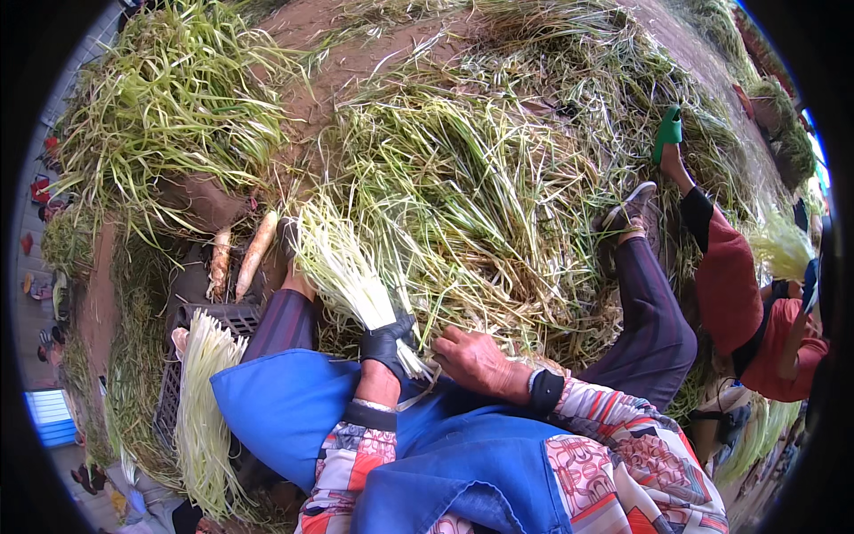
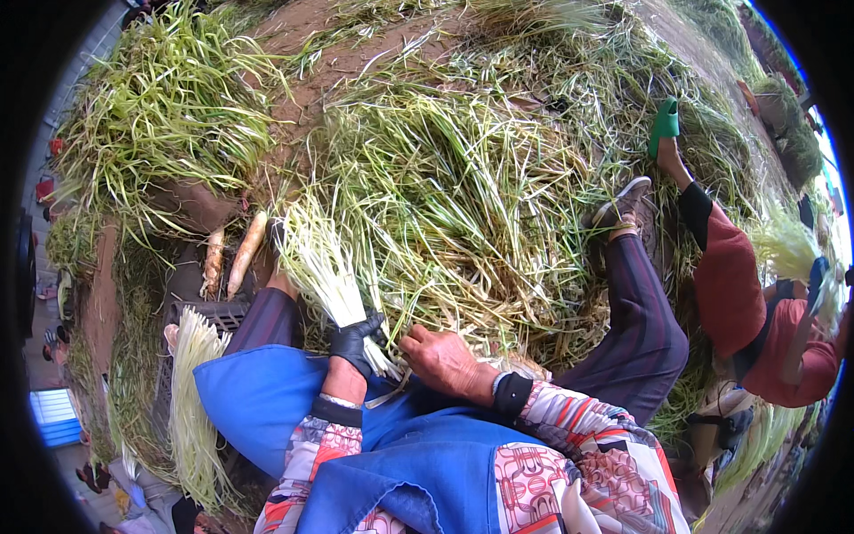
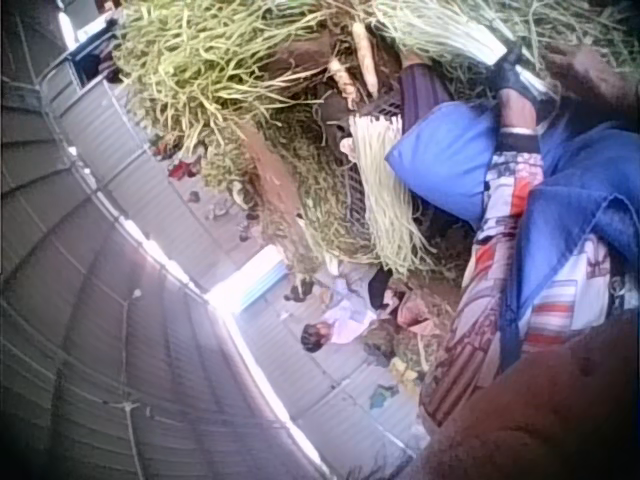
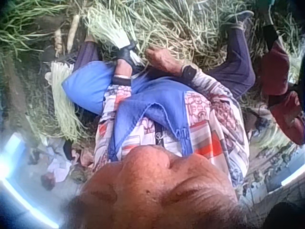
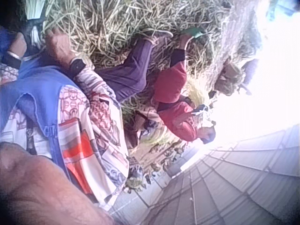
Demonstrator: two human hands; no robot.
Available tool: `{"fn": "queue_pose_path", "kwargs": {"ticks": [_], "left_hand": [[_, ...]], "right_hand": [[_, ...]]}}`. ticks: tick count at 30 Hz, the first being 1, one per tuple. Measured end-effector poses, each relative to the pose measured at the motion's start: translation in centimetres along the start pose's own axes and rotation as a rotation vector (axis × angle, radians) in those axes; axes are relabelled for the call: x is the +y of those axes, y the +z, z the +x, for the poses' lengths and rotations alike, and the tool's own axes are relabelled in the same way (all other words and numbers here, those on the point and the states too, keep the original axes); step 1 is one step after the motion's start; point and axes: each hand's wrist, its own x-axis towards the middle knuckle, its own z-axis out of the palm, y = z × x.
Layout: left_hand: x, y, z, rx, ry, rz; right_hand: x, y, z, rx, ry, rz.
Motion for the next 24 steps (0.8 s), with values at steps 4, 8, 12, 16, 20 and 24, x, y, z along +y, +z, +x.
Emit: {"fn": "queue_pose_path", "kwargs": {"ticks": [4, 8, 12, 16, 20, 24], "left_hand": [[0.8, 0.3, -1.4, -0.04, 0.094, 0.052], [1.3, 1.2, -2.1, -0.033, 0.091, 0.014], [1.7, 1.3, -2.3, -0.021, 0.077, -0.008], [1.6, 1.5, -2.3, 0.006, 0.083, -0.05], [2.4, 1.4, -1.8, 0.02, -0.011, -0.123], [4.9, 0.1, -1.6, -0.071, 0.077, -0.378]], "right_hand": [[0.2, -0.6, 1.8, 0.214, 0.31, 0.457], [1.2, -0.2, 5.7, 0.056, 0.658, 1.059], [1.3, 0.7, 7.2, 0.001, 0.718, 1.265], [2.0, 1.8, 6.0, 0.172, 0.816, 1.391], [6.1, 1.7, 2.4, 0.201, 0.719, 1.162], [13.9, -2.2, -2.9, 0.294, 0.771, 0.312]]}}
